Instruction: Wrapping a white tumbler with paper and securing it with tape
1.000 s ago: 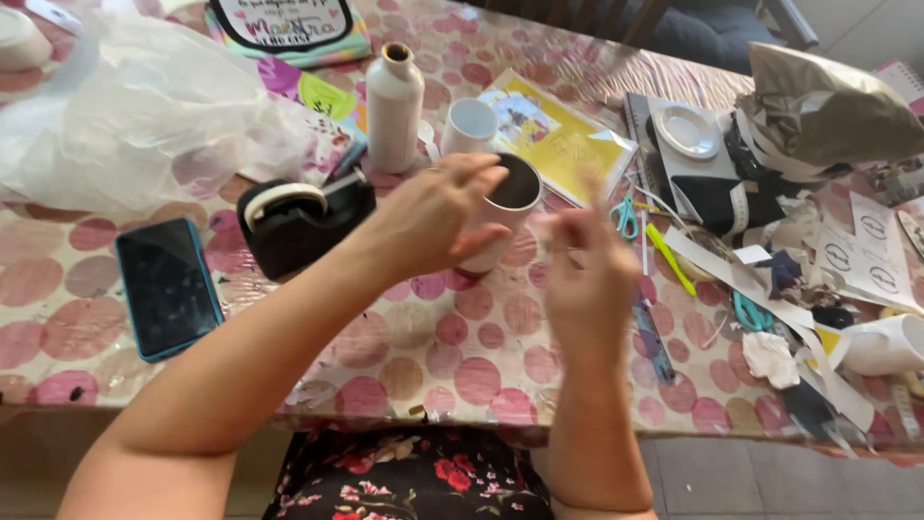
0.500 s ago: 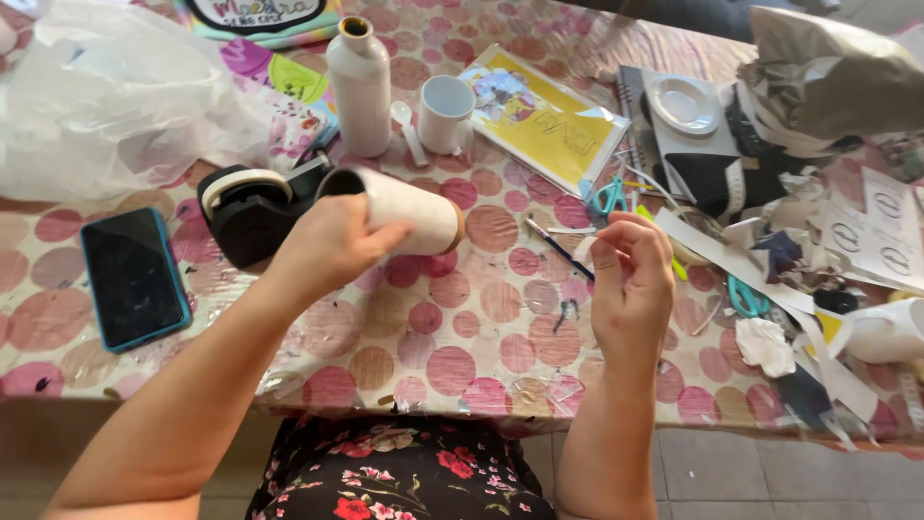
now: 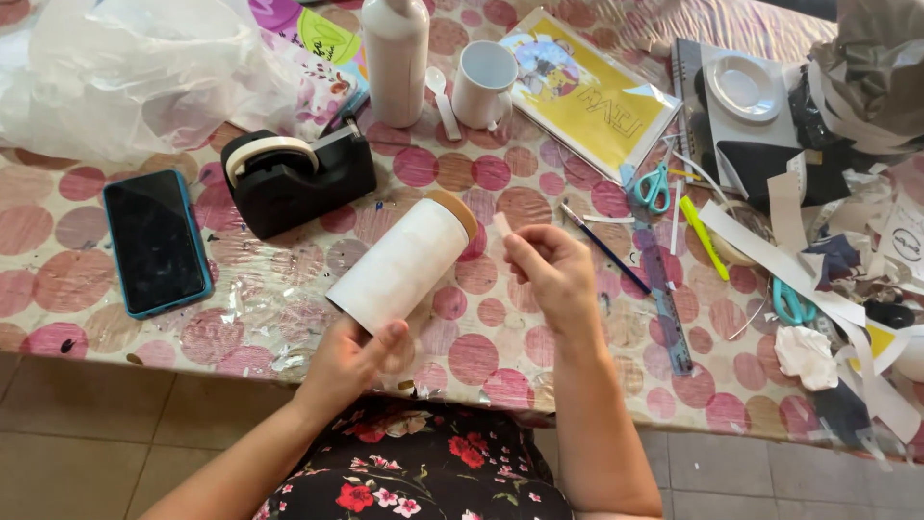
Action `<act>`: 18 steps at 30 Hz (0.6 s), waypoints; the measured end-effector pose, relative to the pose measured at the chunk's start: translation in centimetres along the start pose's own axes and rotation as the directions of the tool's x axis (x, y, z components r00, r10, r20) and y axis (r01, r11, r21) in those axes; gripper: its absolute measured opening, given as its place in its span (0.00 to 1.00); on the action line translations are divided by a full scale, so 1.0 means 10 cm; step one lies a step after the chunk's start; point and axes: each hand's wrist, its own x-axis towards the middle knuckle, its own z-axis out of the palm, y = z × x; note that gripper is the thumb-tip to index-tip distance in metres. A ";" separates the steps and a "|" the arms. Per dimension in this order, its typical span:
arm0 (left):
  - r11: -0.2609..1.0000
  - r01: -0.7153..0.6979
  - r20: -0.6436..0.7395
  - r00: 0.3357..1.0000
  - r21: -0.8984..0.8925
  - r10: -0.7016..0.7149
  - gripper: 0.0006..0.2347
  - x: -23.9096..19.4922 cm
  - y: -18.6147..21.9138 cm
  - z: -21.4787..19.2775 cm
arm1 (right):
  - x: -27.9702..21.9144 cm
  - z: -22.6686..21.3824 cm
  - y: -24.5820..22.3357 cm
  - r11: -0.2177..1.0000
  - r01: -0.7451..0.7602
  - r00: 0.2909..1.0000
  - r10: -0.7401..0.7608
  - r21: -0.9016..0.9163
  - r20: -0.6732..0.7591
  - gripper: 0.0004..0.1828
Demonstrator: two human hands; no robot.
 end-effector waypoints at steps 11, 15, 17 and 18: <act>0.590 -0.077 0.237 0.951 0.804 -0.199 0.18 -0.07 0.26 -0.51 | 0.15 0.35 0.21 0.959 -0.274 0.949 0.281 -0.071 0.143 0.09; 0.428 -0.467 0.332 0.874 0.774 0.354 0.16 0.25 0.60 -0.48 | 0.14 0.36 0.22 0.958 -0.279 0.944 0.286 -0.060 0.166 0.09; 0.263 -0.693 0.499 0.684 0.671 0.532 0.20 0.64 0.54 -0.33 | 0.15 0.39 0.19 0.963 -0.265 0.949 0.270 -0.051 0.161 0.09; 0.257 -0.694 0.498 0.682 0.672 0.536 0.20 0.72 0.48 -0.26 | 0.14 0.42 0.23 0.965 -0.259 0.951 0.263 -0.049 0.163 0.09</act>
